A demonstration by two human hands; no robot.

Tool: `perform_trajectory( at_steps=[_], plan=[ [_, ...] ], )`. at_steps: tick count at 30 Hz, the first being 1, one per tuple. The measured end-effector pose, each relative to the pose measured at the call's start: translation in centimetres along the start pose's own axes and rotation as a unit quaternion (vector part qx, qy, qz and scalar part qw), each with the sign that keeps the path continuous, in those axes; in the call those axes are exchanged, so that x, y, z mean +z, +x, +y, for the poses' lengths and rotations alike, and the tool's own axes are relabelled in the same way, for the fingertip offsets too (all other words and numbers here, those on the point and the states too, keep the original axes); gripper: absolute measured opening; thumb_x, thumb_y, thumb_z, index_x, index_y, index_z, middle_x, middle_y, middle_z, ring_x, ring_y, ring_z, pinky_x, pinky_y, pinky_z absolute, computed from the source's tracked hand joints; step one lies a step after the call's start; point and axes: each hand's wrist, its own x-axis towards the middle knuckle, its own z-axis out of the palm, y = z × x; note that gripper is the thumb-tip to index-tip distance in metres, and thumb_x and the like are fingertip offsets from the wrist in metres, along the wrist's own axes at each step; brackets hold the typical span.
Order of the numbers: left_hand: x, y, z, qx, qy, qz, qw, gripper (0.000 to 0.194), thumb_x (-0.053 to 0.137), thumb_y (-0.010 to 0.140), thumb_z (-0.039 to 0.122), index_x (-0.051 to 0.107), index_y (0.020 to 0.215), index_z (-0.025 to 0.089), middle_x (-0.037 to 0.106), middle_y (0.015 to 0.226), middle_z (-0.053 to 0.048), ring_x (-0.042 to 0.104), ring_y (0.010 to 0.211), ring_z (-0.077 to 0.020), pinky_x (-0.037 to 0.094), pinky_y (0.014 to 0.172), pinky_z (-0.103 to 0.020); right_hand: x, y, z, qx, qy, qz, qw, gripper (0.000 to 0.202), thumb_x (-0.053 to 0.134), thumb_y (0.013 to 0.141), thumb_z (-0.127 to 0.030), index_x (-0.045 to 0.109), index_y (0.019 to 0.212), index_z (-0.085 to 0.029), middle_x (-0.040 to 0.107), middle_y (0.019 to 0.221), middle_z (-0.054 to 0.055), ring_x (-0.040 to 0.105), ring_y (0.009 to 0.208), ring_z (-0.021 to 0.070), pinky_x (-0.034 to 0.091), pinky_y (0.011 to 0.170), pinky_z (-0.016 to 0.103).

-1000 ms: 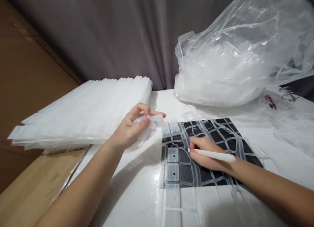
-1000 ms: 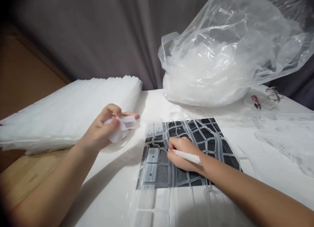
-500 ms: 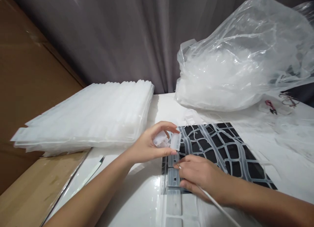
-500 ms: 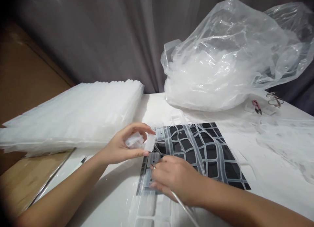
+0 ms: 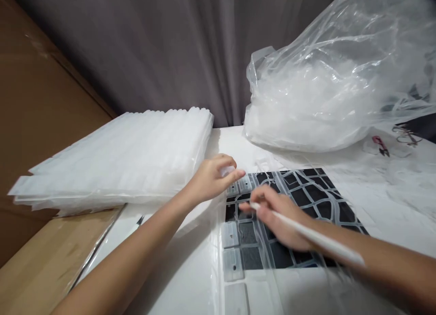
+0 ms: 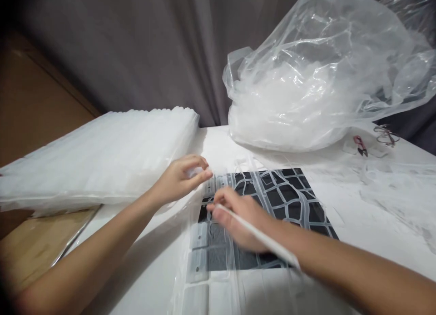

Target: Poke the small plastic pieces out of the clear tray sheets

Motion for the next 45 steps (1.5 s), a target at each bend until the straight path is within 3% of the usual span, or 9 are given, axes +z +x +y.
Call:
perform_trajectory(
  at_steps=[2, 6, 10, 14, 19, 26, 32, 38, 45],
  plan=[
    [0.1, 0.7, -0.2, 0.007, -0.003, 0.036, 0.999, 0.021, 0.064, 0.082, 0.037, 0.060, 0.079, 0.017, 0.063, 0.085, -0.002, 0.060, 0.081, -0.0172, 0.046, 0.076, -0.030, -1.5, 1.5, 0.5, 0.033, -0.045, 0.013, 0.998, 0.036, 0.028, 0.096, -0.051, 0.044, 0.110, -0.022, 0.069, 0.096, 0.009, 0.066, 0.091, 0.0242, 0.050, 0.078, 0.040],
    [0.7, 1.3, -0.7, 0.024, 0.017, 0.072, 0.997, 0.025, 0.068, 0.077, 0.031, 0.060, 0.098, 0.018, 0.065, 0.099, -0.004, 0.060, 0.093, -0.0187, 0.046, 0.082, -0.031, -3.0, 2.8, 1.7, 0.055, -0.091, -0.035, 0.994, 0.032, 0.029, 0.096, -0.048, 0.044, 0.108, -0.022, 0.067, 0.078, 0.004, 0.065, 0.078, 0.0229, 0.048, 0.074, 0.040],
    [1.5, 0.9, -1.5, 0.036, 0.066, -0.002, 0.997, 0.013, 0.062, 0.080, 0.025, 0.061, 0.091, 0.018, 0.063, 0.095, -0.005, 0.061, 0.089, -0.0194, 0.047, 0.082, -0.034, -2.6, 3.5, 2.8, 0.122, 0.088, 0.001, 0.989, 0.030, 0.032, 0.094, -0.049, 0.043, 0.088, -0.022, 0.065, 0.075, 0.001, 0.064, 0.065, 0.0157, 0.051, 0.057, 0.028],
    [2.2, 0.4, -2.3, 0.046, 0.076, -0.035, 0.995, 0.015, 0.062, 0.081, 0.026, 0.057, 0.093, 0.019, 0.063, 0.103, -0.005, 0.061, 0.095, -0.0201, 0.048, 0.082, -0.033, -2.4, 4.7, 4.0, 0.213, 0.226, 0.099, 0.945, 0.025, 0.040, 0.088, -0.041, 0.040, 0.074, -0.021, 0.057, 0.056, -0.004, 0.057, 0.046, 0.0110, 0.043, 0.038, 0.019],
    [3.0, -0.3, -3.0, 0.076, 0.052, 0.008, 0.996, 0.048, 0.068, 0.079, 0.028, 0.044, 0.120, 0.020, 0.063, 0.106, -0.006, 0.062, 0.094, -0.0187, 0.049, 0.081, -0.030, -2.6, 4.5, 4.5, 0.219, 0.233, 0.101, 0.942, 0.021, 0.044, 0.084, -0.036, 0.044, 0.072, -0.019, 0.061, 0.060, -0.002, 0.063, 0.053, 0.0123, 0.046, 0.040, 0.017],
    [3.7, -0.7, -3.0, 0.090, 0.045, 0.012, 0.995, 0.058, 0.071, 0.079, 0.030, 0.037, 0.125, 0.021, 0.063, 0.102, -0.005, 0.061, 0.094, -0.0183, 0.049, 0.083, -0.030, -2.6, 4.2, 4.9, 0.224, 0.196, 0.087, 0.951, 0.025, 0.047, 0.085, -0.041, 0.044, 0.072, -0.020, 0.063, 0.065, -0.001, 0.065, 0.055, 0.0131, 0.049, 0.042, 0.019],
    [3.9, -0.7, -2.8, 0.083, 0.041, -0.010, 0.996, 0.054, 0.067, 0.082, 0.033, 0.037, 0.127, 0.022, 0.063, 0.102, -0.006, 0.061, 0.094, -0.0206, 0.048, 0.082, -0.033, -2.8, 4.2, 4.5, 0.236, 0.173, 0.095, 0.952, 0.015, 0.051, 0.080, -0.026, 0.044, 0.069, -0.020, 0.061, 0.060, -0.003, 0.067, 0.056, 0.0139, 0.050, 0.042, 0.018],
    [4.2, -0.3, -3.2, 0.085, 0.072, -0.018, 0.994, 0.025, 0.062, 0.085, 0.025, 0.054, 0.109, 0.021, 0.058, 0.098, -0.005, 0.058, 0.090, -0.0178, 0.048, 0.078, -0.030, -2.8, 4.3, 4.5, 0.264, 0.137, 0.115, 0.948, 0.011, 0.050, 0.073, -0.017, 0.044, 0.065, -0.022, 0.063, 0.057, -0.002, 0.069, 0.056, 0.0172, 0.051, 0.042, 0.021],
    [4.5, -0.3, -3.5, 0.063, 0.078, -0.054, 0.993, 0.032, 0.063, 0.085, 0.025, 0.055, 0.115, 0.022, 0.056, 0.100, -0.004, 0.057, 0.089, -0.0170, 0.047, 0.077, -0.028, -2.7, 4.2, 5.1, 0.256, 0.107, 0.121, 0.953, 0.008, 0.049, 0.074, -0.018, 0.046, 0.068, -0.022, 0.066, 0.058, -0.001, 0.069, 0.056, 0.0164, 0.050, 0.043, 0.020]
  ],
)
